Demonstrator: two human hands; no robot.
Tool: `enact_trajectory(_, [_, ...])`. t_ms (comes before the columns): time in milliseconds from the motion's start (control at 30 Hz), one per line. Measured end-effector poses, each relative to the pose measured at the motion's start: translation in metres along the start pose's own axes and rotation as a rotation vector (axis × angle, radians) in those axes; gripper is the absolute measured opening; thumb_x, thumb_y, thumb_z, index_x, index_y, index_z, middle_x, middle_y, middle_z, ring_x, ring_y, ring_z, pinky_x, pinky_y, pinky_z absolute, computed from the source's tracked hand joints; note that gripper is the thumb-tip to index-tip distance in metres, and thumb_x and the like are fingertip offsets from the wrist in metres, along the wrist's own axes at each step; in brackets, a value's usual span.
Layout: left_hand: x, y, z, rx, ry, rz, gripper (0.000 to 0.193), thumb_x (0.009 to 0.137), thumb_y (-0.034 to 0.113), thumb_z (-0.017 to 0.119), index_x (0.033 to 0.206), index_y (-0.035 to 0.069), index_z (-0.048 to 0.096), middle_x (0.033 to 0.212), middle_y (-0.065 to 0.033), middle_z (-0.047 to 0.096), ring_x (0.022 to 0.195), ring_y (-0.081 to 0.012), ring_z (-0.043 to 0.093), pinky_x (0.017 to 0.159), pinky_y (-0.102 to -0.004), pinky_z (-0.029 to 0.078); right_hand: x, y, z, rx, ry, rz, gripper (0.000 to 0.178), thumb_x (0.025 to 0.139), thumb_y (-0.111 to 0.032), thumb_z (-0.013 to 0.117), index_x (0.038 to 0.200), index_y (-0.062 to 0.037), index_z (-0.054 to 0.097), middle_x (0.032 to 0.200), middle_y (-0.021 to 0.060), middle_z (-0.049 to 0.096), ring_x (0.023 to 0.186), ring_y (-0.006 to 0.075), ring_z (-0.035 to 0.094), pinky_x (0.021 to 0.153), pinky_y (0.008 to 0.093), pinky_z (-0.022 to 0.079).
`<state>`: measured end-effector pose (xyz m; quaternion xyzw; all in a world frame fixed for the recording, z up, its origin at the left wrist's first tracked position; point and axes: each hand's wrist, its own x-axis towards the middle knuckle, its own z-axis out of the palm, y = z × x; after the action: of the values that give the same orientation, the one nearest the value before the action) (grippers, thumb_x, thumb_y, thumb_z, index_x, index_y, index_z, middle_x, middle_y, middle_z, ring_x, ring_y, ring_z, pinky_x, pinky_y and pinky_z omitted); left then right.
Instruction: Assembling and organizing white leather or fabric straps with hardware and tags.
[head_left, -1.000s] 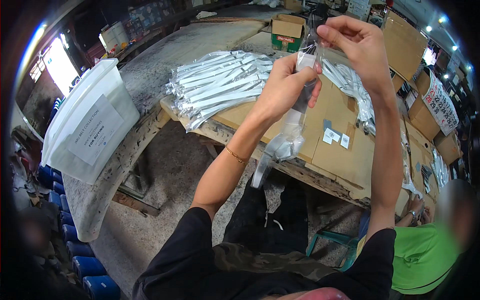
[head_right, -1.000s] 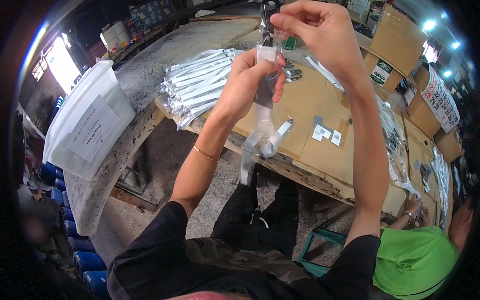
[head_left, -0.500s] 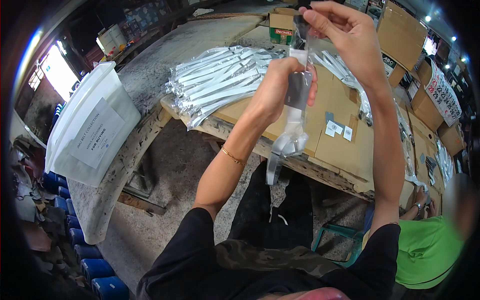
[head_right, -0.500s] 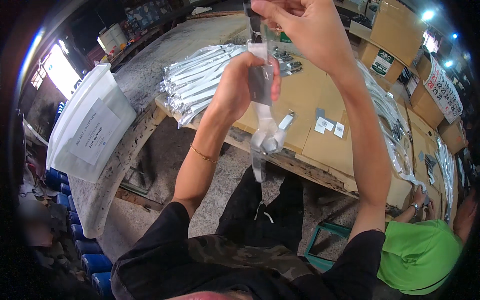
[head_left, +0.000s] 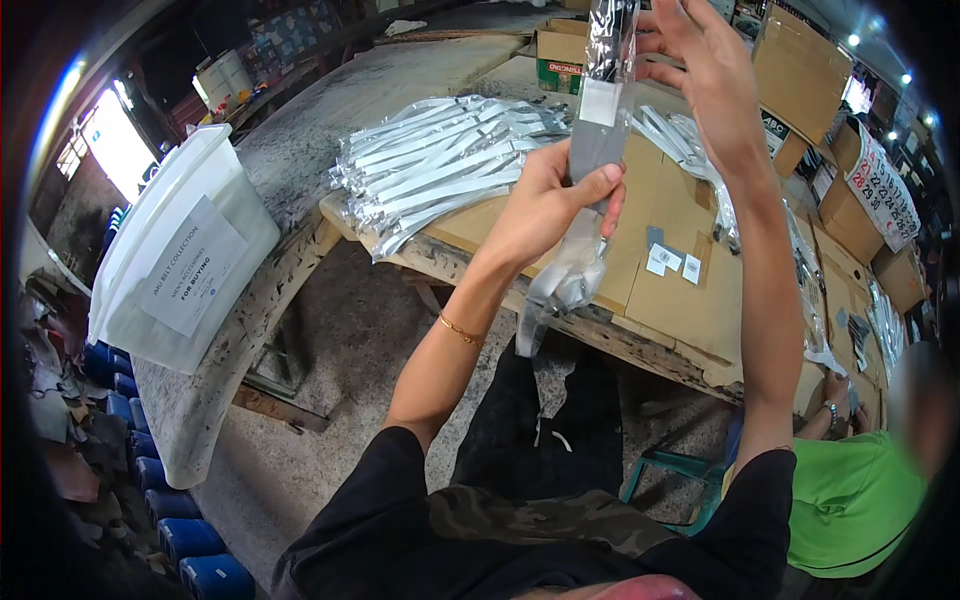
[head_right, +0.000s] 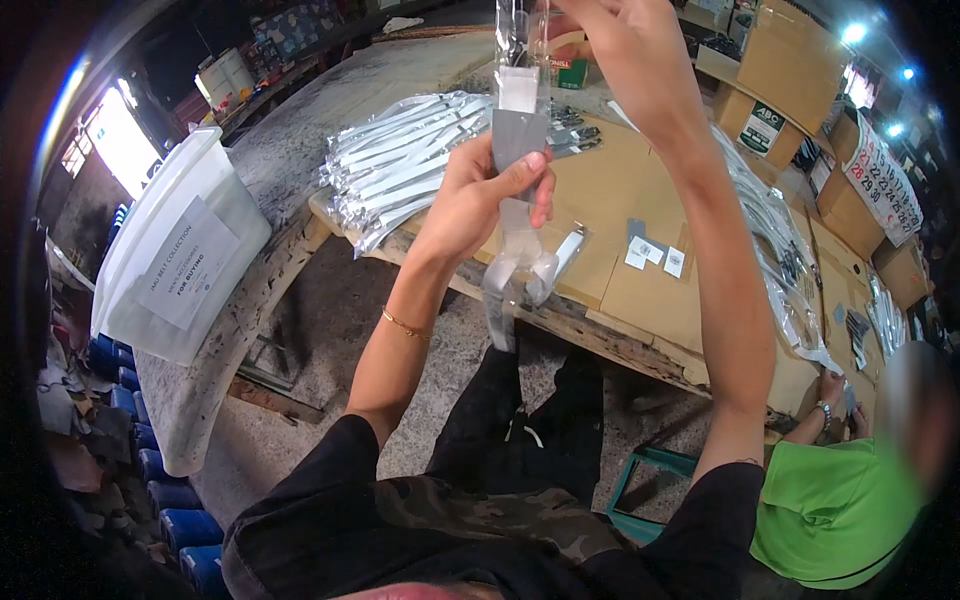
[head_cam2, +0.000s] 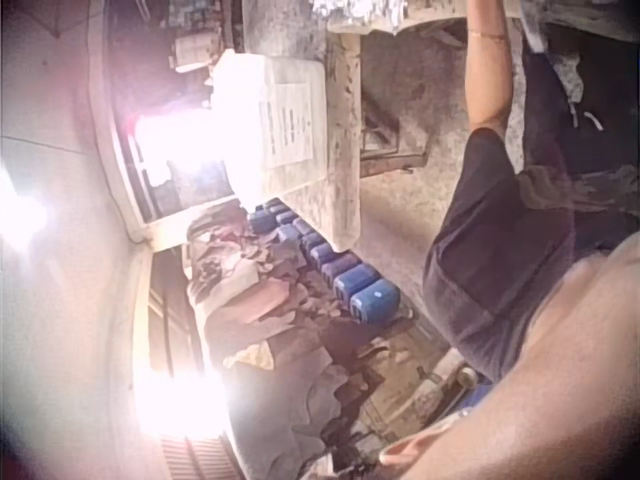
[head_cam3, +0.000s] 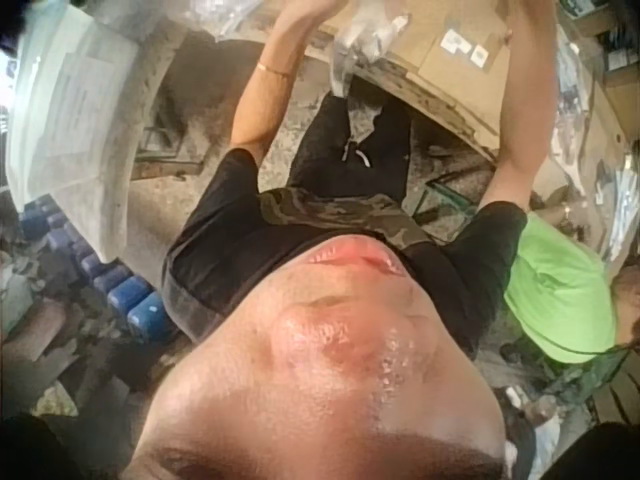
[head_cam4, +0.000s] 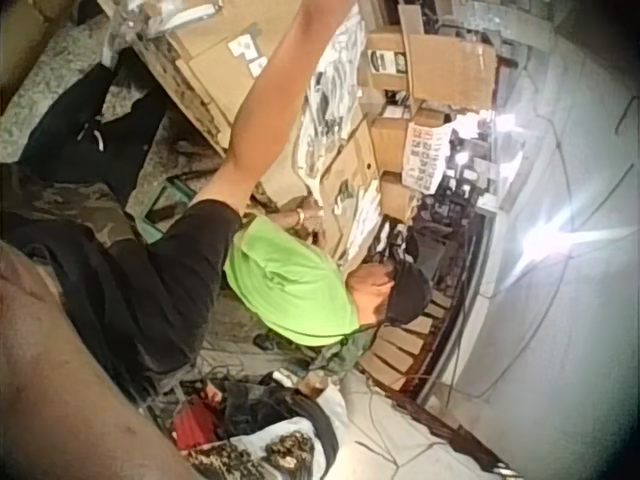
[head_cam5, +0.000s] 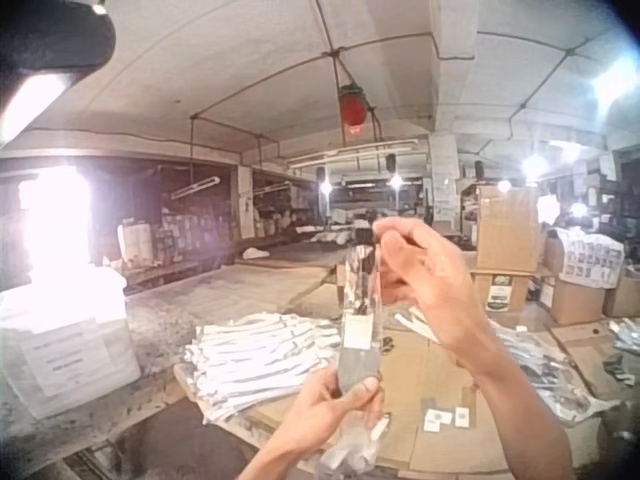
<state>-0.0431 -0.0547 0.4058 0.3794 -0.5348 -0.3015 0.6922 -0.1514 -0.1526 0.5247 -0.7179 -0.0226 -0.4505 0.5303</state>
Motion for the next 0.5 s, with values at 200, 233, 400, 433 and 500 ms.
enact_trajectory(200, [0.002, -0.005, 0.004, -0.041, -0.022, -0.084, 0.043, 0.101, 0.036, 0.043, 0.086, -0.002, 0.056, 0.064, -0.006, 0.058, 0.054, -0.0119, 0.054, 0.054, -0.0259, 0.044, 0.008, 0.001, -0.009, -0.309, -0.032, -0.152, 0.046, 0.08, -0.003, 0.073, 0.121, -0.0024, 0.051, 0.086, 0.005, 0.064, 0.076, 0.0108, 0.061, 0.07, 0.023, 0.05])
enact_trajectory(233, [0.001, -0.006, 0.004, -0.042, -0.024, -0.085, 0.043, 0.101, 0.036, 0.043, 0.086, -0.002, 0.056, 0.064, -0.006, 0.058, 0.054, -0.0119, 0.054, 0.054, -0.0259, 0.044, 0.011, -0.001, -0.009, -0.375, 0.0, -0.149, 0.045, 0.081, -0.003, 0.072, 0.121, -0.0017, 0.051, 0.085, 0.0052, 0.064, 0.075, 0.0107, 0.061, 0.07, 0.023, 0.05])
enact_trajectory(400, [0.003, -0.006, 0.004, -0.004, 0.065, -0.003, 0.056, 0.1, 0.048, 0.035, 0.085, -0.001, 0.055, 0.063, -0.006, 0.057, 0.052, -0.0113, 0.051, 0.052, -0.025, 0.042, 0.002, -0.009, 0.006, -0.274, 0.046, -0.039, 0.045, 0.084, -0.004, 0.069, 0.123, 0.0033, 0.049, 0.08, 0.0062, 0.067, 0.074, 0.0107, 0.064, 0.067, 0.0221, 0.051])
enact_trajectory(433, [0.004, -0.006, 0.003, 0.0, 0.073, -0.002, 0.056, 0.1, 0.048, 0.035, 0.085, -0.001, 0.055, 0.063, -0.006, 0.057, 0.052, -0.0113, 0.051, 0.052, -0.025, 0.042, -0.001, -0.01, 0.01, -0.221, 0.057, 0.067, 0.045, 0.085, -0.004, 0.068, 0.124, 0.0053, 0.048, 0.079, 0.0067, 0.067, 0.074, 0.0108, 0.064, 0.067, 0.022, 0.051])
enact_trajectory(500, [0.005, -0.006, 0.004, -0.015, 0.061, 0.037, 0.051, 0.1, 0.047, 0.037, 0.088, 0.0, 0.054, 0.064, -0.0059, 0.057, 0.053, -0.0118, 0.052, 0.053, -0.0251, 0.043, 0.004, -0.002, 0.0, -0.266, -0.01, 0.103, 0.045, 0.086, -0.006, 0.068, 0.124, 0.0064, 0.048, 0.081, 0.0083, 0.068, 0.076, 0.0114, 0.065, 0.068, 0.0228, 0.052])
